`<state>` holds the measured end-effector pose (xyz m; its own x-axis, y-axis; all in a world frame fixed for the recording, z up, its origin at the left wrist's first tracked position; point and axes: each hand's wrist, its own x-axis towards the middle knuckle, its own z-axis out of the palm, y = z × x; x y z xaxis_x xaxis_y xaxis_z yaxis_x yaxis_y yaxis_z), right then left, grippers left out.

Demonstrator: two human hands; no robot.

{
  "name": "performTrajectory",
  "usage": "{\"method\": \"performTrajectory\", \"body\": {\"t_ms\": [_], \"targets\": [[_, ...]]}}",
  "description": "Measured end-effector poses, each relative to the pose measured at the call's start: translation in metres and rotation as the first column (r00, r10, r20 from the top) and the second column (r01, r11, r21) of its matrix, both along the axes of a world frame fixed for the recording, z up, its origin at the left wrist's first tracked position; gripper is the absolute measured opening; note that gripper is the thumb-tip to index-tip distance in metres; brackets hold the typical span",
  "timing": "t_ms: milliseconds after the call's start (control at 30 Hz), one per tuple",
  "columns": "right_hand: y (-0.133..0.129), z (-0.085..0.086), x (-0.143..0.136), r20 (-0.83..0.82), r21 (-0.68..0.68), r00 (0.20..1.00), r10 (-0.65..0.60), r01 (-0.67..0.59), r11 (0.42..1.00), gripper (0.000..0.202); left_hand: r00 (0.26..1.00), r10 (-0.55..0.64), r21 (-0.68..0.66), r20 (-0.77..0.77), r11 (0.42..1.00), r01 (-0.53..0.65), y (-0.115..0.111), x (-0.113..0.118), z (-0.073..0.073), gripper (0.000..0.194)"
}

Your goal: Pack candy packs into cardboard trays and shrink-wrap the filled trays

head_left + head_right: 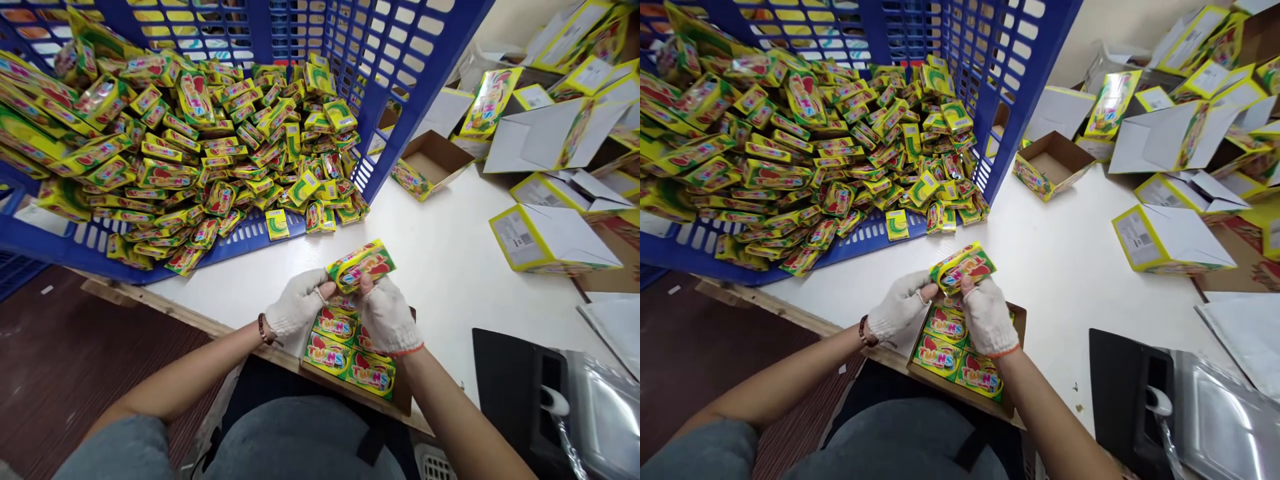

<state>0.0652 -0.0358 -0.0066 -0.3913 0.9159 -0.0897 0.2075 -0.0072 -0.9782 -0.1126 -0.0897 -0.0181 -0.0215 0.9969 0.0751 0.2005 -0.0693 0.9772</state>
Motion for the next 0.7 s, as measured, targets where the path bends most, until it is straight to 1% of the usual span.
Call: {"method": "performTrajectory", "body": {"t_ms": [33,67,100,133,167,200,233,267,300,333,400,433,500,533,567,600,633,667,700], "targets": [[0.0,0.002,0.007,0.035,0.057,0.999,-0.029,0.027,0.998,0.046,0.994,0.031,0.032,-0.106,0.999,-0.028,0.006,-0.006,-0.001,0.042],[0.001,0.005,0.016,0.072,0.084,0.997,-0.02,0.014,0.996,0.043,0.968,0.119,0.068,-0.221,0.992,-0.106,0.015,-0.016,-0.003,0.04],[0.0,0.008,0.025,0.114,0.079,0.993,0.033,-0.042,0.996,0.039,0.912,0.245,0.108,-0.328,0.969,-0.221,0.027,-0.028,-0.006,0.038],[-0.001,0.011,0.034,0.161,0.048,0.98,0.118,-0.128,0.991,0.036,0.825,0.375,0.14,-0.423,0.927,-0.349,0.041,-0.042,-0.01,0.038],[-0.004,0.014,0.041,0.214,0.004,0.952,0.218,-0.224,0.975,0.031,0.722,0.485,0.152,-0.494,0.865,-0.478,0.055,-0.056,-0.014,0.041],[-0.009,0.015,0.045,0.275,-0.044,0.907,0.318,-0.319,0.947,0.024,0.641,0.542,0.145,-0.543,0.813,-0.564,0.068,-0.069,-0.019,0.046],[-0.015,0.014,0.046,0.348,-0.084,0.847,0.402,-0.399,0.913,0.015,0.592,0.564,0.126,-0.576,0.777,-0.617,0.08,-0.081,-0.024,0.05],[-0.021,0.012,0.044,0.43,-0.109,0.775,0.462,-0.464,0.879,0.007,0.577,0.573,0.097,-0.582,0.754,-0.65,0.09,-0.09,-0.029,0.053],[-0.028,0.008,0.039,0.511,-0.122,0.702,0.496,-0.512,0.85,0.002,0.59,0.574,0.066,-0.568,0.746,-0.663,0.097,-0.097,-0.034,0.054],[-0.036,0.003,0.032,0.58,-0.124,0.635,0.509,-0.549,0.826,0.006,0.614,0.577,0.038,-0.538,0.745,-0.666,0.101,-0.102,-0.038,0.052],[-0.048,-0.008,0.018,0.68,-0.102,0.541,0.494,-0.597,0.795,0.011,0.66,0.593,0.0,-0.46,0.744,-0.668,0.103,-0.108,-0.044,0.043],[-0.052,-0.014,0.012,0.713,-0.08,0.517,0.473,-0.611,0.788,0.012,0.68,0.599,-0.01,-0.423,0.747,-0.665,0.101,-0.11,-0.045,0.038],[-0.057,-0.023,0.007,0.735,-0.038,0.509,0.449,-0.63,0.776,0.015,0.717,0.595,-0.032,-0.363,0.761,-0.648,0.092,-0.11,-0.045,0.026],[-0.056,-0.026,0.008,0.717,-0.022,0.526,0.457,-0.639,0.769,0.017,0.738,0.59,-0.049,-0.328,0.769,-0.637,0.086,-0.109,-0.043,0.022],[-0.055,-0.028,0.011,0.679,-0.003,0.565,0.47,-0.637,0.77,0.017,0.755,0.586,-0.065,-0.296,0.776,-0.628,0.079,-0.105,-0.041,0.023],[-0.053,-0.03,0.015,0.625,0.02,0.623,0.471,-0.616,0.788,0.017,0.78,0.575,-0.093,-0.246,0.787,-0.61,0.071,-0.099,-0.038,0.026],[-0.049,-0.029,0.019,0.563,0.04,0.694,0.449,-0.566,0.824,0.016,0.819,0.55,-0.138,-0.166,0.809,-0.571,0.062,-0.09,-0.034,0.03],[-0.045,-0.028,0.023,0.5,0.049,0.767,0.402,-0.489,0.871,0.014,0.863,0.502,-0.194,-0.054,0.843,-0.502,0.052,-0.08,-0.029,0.033],[-0.04,-0.025,0.026,0.443,0.05,0.831,0.336,-0.398,0.916,0.015,0.902,0.425,-0.249,0.074,0.884,-0.396,0.042,-0.067,-0.024,0.033]]}}
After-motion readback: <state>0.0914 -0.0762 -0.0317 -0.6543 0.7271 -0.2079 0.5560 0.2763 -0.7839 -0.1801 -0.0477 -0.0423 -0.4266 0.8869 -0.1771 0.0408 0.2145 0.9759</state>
